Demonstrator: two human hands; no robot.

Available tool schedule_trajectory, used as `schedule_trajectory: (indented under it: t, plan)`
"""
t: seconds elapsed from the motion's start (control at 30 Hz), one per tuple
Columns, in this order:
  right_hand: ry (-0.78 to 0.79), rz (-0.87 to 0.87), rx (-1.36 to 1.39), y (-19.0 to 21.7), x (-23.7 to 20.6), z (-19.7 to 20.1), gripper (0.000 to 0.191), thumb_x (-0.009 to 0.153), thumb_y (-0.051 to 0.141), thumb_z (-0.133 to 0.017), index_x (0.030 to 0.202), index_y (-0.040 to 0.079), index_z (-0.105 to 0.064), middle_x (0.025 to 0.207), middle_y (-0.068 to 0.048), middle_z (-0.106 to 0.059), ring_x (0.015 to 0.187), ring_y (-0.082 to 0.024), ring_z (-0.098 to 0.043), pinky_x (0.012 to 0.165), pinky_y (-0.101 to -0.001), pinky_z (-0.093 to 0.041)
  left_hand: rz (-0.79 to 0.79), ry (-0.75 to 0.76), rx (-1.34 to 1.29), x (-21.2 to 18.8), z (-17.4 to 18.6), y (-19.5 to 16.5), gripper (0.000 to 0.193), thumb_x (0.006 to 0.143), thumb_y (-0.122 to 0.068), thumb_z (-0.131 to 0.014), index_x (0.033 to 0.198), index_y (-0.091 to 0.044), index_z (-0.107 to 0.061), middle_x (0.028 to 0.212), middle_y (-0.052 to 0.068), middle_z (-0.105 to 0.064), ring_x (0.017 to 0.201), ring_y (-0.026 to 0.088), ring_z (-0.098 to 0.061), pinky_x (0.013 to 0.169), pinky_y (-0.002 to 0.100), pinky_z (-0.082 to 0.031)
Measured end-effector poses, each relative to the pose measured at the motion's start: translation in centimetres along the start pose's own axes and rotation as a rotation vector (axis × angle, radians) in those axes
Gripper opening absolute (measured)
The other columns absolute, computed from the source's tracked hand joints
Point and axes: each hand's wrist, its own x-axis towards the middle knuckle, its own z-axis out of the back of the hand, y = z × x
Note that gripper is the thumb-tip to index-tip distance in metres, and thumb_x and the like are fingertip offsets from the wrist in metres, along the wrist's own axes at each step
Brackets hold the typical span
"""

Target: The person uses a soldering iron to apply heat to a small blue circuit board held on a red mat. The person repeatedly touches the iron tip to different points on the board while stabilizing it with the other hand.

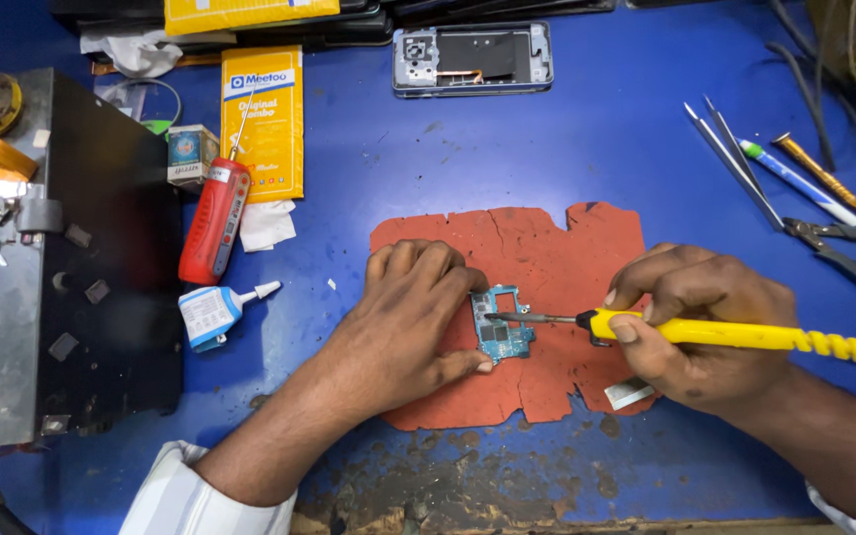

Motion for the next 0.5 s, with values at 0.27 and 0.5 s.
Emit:
schedule_trajectory:
  t: [0.27, 0.5]
  plan:
    - [-0.034, 0.016, -0.008, -0.11, 0.26, -0.45, 0.027, 0.092, 0.007, -0.073, 0.099, 0.008, -0.047, 0.088, -0.013, -0.07, 0.078, -0.017, -0.074, 0.061, -0.0245, -0.059, 0.002, 0.001, 0.002, -0.04, 0.1, 0.24, 0.072, 0.065, -0.042, -0.09, 0.121, -0.007, -0.061, 0.116, 0.012, -0.052, 0.12, 0.034, -0.047, 0.104, 0.051, -0.034]
    - [-0.048, -0.015, -0.042, -0.1, 0.36, -0.85, 0.027, 0.094, 0.009, -0.072, 0.1, 0.008, -0.046, 0.09, -0.014, -0.07, 0.075, -0.017, -0.074, 0.064, -0.0256, -0.06, -0.012, -0.023, -0.016, -0.15, 0.05, 0.61, 0.073, 0.066, -0.044, -0.089, 0.121, -0.006, -0.061, 0.115, 0.012, -0.052, 0.119, 0.033, -0.048, 0.104, 0.051, -0.033]
